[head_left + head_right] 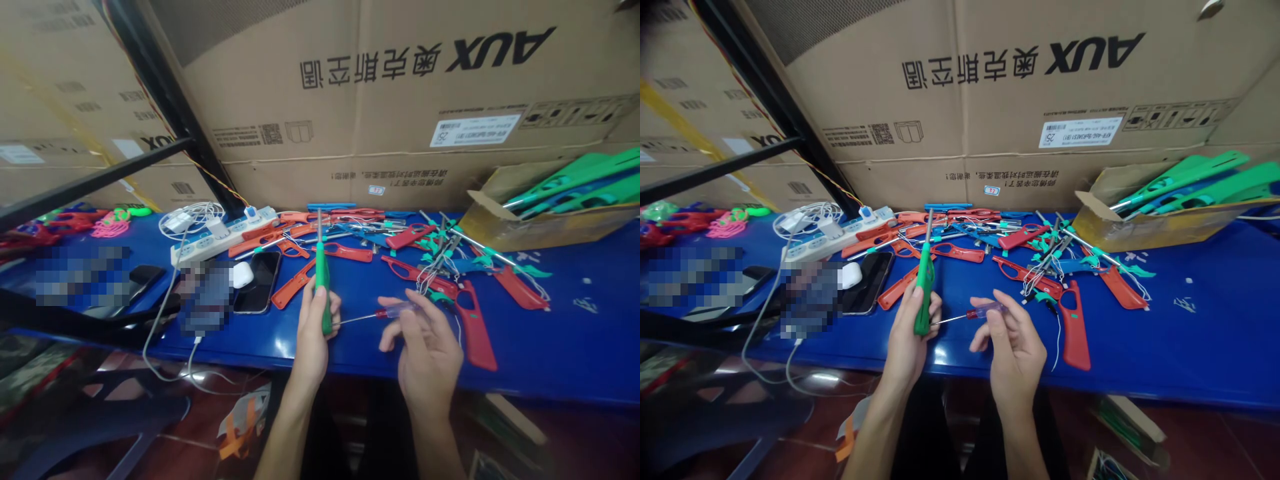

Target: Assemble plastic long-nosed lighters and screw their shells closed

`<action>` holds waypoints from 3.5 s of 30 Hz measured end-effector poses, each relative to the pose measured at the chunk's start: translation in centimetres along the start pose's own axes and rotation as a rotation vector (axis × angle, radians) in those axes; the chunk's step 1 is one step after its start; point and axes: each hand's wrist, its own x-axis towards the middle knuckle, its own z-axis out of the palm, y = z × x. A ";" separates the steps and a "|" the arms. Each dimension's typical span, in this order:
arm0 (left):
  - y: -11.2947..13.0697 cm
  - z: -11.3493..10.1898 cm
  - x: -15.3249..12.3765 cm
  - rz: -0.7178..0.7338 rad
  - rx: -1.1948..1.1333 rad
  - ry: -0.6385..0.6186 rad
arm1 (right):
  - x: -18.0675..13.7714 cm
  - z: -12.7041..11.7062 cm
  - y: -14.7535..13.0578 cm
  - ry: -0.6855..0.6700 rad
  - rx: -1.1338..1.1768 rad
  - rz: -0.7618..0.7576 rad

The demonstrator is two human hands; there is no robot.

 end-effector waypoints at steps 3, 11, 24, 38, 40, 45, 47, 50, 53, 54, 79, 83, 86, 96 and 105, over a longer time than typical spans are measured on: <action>0.0 0.1 0.0 -0.009 -0.009 0.006 | -0.1 0.1 0.1 0.009 -0.006 -0.034; 0.1 0.1 0.1 -0.011 -0.054 0.019 | 0.2 -0.1 0.3 0.050 -0.013 -0.038; 0.2 0.2 0.1 -0.005 -0.083 0.025 | 0.1 -0.3 0.5 0.051 -0.012 -0.031; 0.0 0.1 0.2 0.020 -0.068 0.020 | 0.3 -0.5 0.5 0.066 -0.027 -0.039; 0.1 0.1 0.1 0.022 -0.062 0.018 | 0.2 -0.4 0.4 0.083 -0.053 -0.057; 0.1 0.1 0.0 0.017 -0.047 0.014 | -0.3 0.0 -0.1 0.028 -0.102 -0.045; 0.1 0.1 0.1 0.022 -0.048 0.018 | -0.2 -0.1 0.0 0.045 -0.063 -0.042; 0.0 0.0 0.1 0.025 -0.042 0.012 | -0.1 -0.2 0.3 0.088 -0.036 -0.055; 0.0 -0.1 0.2 0.029 -0.032 0.006 | -0.1 -0.2 0.5 0.080 -0.088 -0.082; -0.1 -0.1 0.2 0.031 -0.027 0.003 | -0.1 -0.2 0.4 0.068 -0.101 -0.089; -0.2 -0.1 0.2 0.020 0.020 0.007 | 0.0 -0.3 0.4 0.000 -0.079 -0.083; -0.1 -0.1 0.1 0.018 0.005 0.011 | -0.3 -0.4 0.3 -0.044 -0.095 -0.034; 0.0 0.0 0.1 0.024 -0.017 0.009 | -0.3 -0.7 0.5 -0.002 -0.092 -0.031; 0.1 0.0 0.1 0.025 -0.054 0.015 | -0.1 -0.8 0.4 -0.115 -0.127 -0.014; 0.3 -0.1 0.2 0.032 -0.118 0.023 | 0.2 -1.1 0.3 -0.117 -0.120 0.029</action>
